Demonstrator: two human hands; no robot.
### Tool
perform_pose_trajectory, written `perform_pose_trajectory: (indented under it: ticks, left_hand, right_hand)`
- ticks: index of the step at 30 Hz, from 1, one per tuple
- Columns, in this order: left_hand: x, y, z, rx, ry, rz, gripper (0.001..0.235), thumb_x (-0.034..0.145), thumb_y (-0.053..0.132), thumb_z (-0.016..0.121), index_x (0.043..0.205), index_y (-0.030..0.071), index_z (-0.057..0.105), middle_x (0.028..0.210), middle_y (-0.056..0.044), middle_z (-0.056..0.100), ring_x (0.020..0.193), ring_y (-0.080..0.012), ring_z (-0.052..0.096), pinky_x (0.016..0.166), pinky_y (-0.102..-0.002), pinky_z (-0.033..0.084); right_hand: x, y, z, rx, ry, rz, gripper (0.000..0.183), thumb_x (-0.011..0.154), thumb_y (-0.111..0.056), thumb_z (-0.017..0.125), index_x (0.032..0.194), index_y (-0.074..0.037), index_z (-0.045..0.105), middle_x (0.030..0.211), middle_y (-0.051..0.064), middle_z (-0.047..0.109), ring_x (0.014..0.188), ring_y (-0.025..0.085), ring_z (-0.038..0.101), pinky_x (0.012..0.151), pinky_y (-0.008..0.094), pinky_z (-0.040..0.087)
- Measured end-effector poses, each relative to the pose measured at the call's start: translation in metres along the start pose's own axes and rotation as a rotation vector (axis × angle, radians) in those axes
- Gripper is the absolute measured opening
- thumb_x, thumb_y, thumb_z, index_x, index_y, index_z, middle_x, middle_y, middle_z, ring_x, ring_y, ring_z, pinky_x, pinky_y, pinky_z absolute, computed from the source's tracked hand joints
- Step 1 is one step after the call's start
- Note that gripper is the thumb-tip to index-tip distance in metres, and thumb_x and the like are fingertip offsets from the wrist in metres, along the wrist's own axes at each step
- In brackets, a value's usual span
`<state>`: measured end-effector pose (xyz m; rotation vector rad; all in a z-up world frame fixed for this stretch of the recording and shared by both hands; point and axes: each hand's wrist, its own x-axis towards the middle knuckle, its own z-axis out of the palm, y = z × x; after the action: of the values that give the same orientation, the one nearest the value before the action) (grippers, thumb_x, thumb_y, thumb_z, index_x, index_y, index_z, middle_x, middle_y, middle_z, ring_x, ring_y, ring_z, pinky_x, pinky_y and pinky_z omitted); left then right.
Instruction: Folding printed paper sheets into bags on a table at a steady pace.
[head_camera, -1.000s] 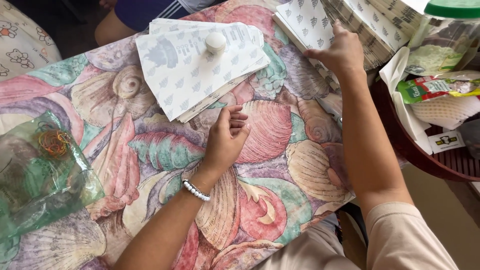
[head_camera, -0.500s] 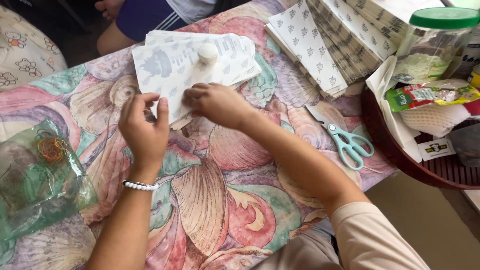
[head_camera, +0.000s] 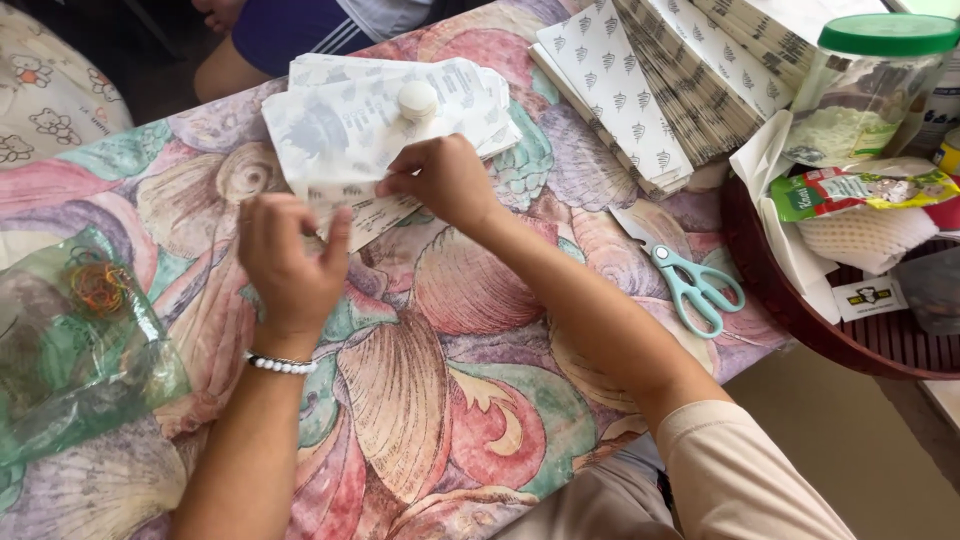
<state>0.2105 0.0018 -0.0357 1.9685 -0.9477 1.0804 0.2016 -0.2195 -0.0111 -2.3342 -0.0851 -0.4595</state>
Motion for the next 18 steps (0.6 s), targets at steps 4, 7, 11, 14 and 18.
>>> perform_pose_trajectory:
  ticks: [4, 7, 11, 14, 18]
  left_hand:
    - [0.023, 0.032, -0.016, 0.103, -0.237, 0.002, 0.056, 0.094, 0.06, 0.07, 0.105, 0.007, 0.057, 0.102, -0.01, 0.056, 0.101, -0.0311, 0.06, 0.092, -0.049, 0.049]
    - [0.034, 0.045, -0.023, 0.123, -0.497, -0.088, 0.073, 0.091, 0.06, 0.067, 0.13, 0.001, 0.05, 0.116, -0.023, 0.058, 0.11, -0.0414, 0.062, 0.088, -0.051, 0.054]
    - [0.031, 0.045, -0.023, 0.115, -0.526, -0.167, 0.056, 0.1, 0.04, 0.065, 0.137, 0.002, 0.045, 0.115, -0.024, 0.059, 0.105, -0.0403, 0.065, 0.086, -0.048, 0.056]
    - [0.031, 0.043, -0.024, 0.1, -0.473, -0.202, 0.052, 0.102, 0.027, 0.069, 0.141, 0.004, 0.043, 0.113, -0.023, 0.062, 0.102, -0.0387, 0.067, 0.085, -0.048, 0.057]
    - [0.035, 0.044, -0.024, 0.138, -0.445, -0.169, 0.045, 0.108, 0.029, 0.061, 0.144, 0.003, 0.052, 0.104, -0.019, 0.069, 0.096, -0.034, 0.072, 0.083, -0.046, 0.058]
  right_hand:
    - [0.002, 0.013, 0.005, 0.202, 0.05, 0.074, 0.022, 0.084, -0.031, 0.084, 0.093, -0.012, 0.081, 0.071, 0.008, 0.076, 0.07, 0.028, 0.076, 0.069, 0.036, 0.059]
    - [-0.003, 0.019, 0.007, 0.245, 0.108, -0.022, 0.014, 0.091, -0.025, 0.078, 0.099, -0.013, 0.079, 0.067, 0.006, 0.075, 0.065, 0.023, 0.075, 0.066, 0.032, 0.058]
    - [-0.012, 0.015, 0.005, 0.177, 0.239, -0.197, 0.017, 0.093, -0.016, 0.074, 0.103, -0.021, 0.06, 0.069, 0.002, 0.071, 0.069, 0.022, 0.076, 0.07, 0.035, 0.059]
    - [-0.011, 0.011, 0.003, 0.14, 0.231, -0.306, 0.017, 0.093, -0.01, 0.069, 0.086, -0.018, 0.057, 0.066, -0.001, 0.068, 0.067, 0.023, 0.074, 0.066, 0.034, 0.058]
    - [-0.018, -0.019, -0.017, 0.087, 0.006, -0.379, 0.021, 0.096, 0.001, 0.059, 0.096, -0.011, 0.076, 0.094, 0.013, 0.077, 0.089, 0.032, 0.076, 0.079, 0.043, 0.061]
